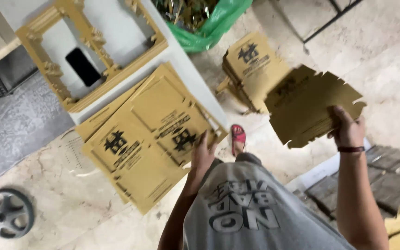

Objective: Folding flat cardboard templates into boxes and stacking them in a factory setting.

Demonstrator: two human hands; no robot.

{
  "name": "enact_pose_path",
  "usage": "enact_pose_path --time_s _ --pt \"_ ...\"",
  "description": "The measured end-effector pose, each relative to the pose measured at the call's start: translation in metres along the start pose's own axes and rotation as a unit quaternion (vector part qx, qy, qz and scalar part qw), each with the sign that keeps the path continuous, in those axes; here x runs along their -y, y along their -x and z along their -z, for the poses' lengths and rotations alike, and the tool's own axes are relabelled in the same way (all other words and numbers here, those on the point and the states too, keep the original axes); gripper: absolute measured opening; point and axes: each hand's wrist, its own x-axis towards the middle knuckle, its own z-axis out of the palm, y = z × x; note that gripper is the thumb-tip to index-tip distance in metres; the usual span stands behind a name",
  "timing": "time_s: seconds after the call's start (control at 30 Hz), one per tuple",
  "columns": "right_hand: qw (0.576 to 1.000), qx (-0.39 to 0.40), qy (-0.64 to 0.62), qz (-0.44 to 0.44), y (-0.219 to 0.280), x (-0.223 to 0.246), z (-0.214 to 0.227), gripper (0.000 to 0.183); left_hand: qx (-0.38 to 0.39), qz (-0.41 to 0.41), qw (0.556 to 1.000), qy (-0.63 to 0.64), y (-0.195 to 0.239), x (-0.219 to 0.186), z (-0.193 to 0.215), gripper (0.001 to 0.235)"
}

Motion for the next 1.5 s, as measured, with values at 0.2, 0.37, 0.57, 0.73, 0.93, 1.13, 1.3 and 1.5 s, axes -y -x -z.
enact_pose_path --time_s 0.2,0.37,0.57,0.73,0.93,1.13,1.3,1.5 --pt "1.0 0.009 -0.016 0.007 -0.046 0.046 -0.021 0.022 -0.089 0.007 0.994 0.055 0.043 -0.07 0.024 0.048" --pt "0.971 0.14 -0.188 0.051 -0.093 0.037 -0.025 0.037 0.001 0.266 0.961 0.073 0.102 -0.059 0.014 0.05" --pt "0.981 0.063 -0.153 -0.097 -0.163 -0.076 -0.026 0.024 0.151 0.52 0.841 0.017 0.262 0.048 -0.037 0.043" --pt "0.98 0.063 0.05 -0.181 -0.241 -0.23 -0.029 0.041 0.1 0.769 0.606 0.18 0.302 0.018 -0.022 0.048" --pt "0.947 0.041 0.184 -0.259 -0.258 -0.225 -0.034 0.075 0.092 0.77 0.587 0.231 0.311 0.021 -0.038 0.058" --pt "0.925 0.07 0.201 -0.314 -0.272 -0.21 -0.055 0.077 0.077 0.744 0.62 0.236 0.27 0.015 -0.046 0.045" --pt "0.853 0.104 0.249 -0.447 -0.263 -0.182 -0.068 0.075 0.013 0.731 0.627 0.268 0.246 0.002 -0.019 0.056" --pt "0.77 0.113 0.523 -0.346 -0.234 -0.145 -0.092 0.101 -0.328 0.662 0.585 0.335 0.272 0.102 -0.015 0.088"
